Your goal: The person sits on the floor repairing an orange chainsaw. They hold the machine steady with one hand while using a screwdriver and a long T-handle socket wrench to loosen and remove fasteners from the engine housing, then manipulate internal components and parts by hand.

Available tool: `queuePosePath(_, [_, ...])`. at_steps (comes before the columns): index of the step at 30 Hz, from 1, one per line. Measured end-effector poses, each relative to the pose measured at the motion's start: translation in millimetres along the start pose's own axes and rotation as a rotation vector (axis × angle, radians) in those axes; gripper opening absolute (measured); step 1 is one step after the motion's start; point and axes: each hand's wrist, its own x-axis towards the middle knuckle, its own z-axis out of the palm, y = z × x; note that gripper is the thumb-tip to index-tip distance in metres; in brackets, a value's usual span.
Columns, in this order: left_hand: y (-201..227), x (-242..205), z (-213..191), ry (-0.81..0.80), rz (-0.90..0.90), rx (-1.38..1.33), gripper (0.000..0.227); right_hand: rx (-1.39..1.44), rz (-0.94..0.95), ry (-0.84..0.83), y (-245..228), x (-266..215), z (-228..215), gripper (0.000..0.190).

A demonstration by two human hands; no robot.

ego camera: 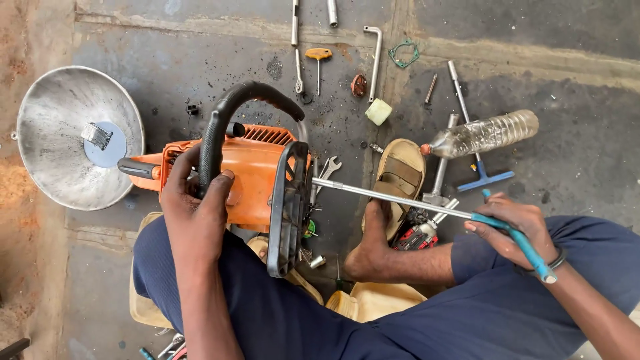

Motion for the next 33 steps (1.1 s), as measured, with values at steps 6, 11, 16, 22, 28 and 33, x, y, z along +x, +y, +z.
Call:
queuePosePath(6, [6, -1, 1, 0.010, -0.053, 0.030, 0.047, 0.007, 0.004, 0.021, 12, -3, 0, 0.022])
queuePosePath(11, [5, -1, 1, 0.025, -0.050, 0.054, 0.047, 0.002, 0.001, 0.020, 10, -5, -4, 0.019])
queuePosePath(16, [5, -1, 2, 0.030, -0.070, 0.076, 0.046, -0.015, 0.007, 0.004, 12, -4, 2, 0.020])
queuePosePath(22, [-3, 1, 0, 0.024, -0.011, 0.057, 0.045, -0.209, -0.198, 0.075, 19, 2, 5, 0.031])
queuePosePath(28, [-14, 3, -3, 0.024, 0.048, 0.080, 0.043, 1.111, 0.603, -0.490, 3, 35, -1, 0.081])
queuePosePath(33, [-6, 1, 1, 0.021, 0.048, 0.072, 0.043, 1.974, 0.201, -0.186, 70, 16, 54, 0.060])
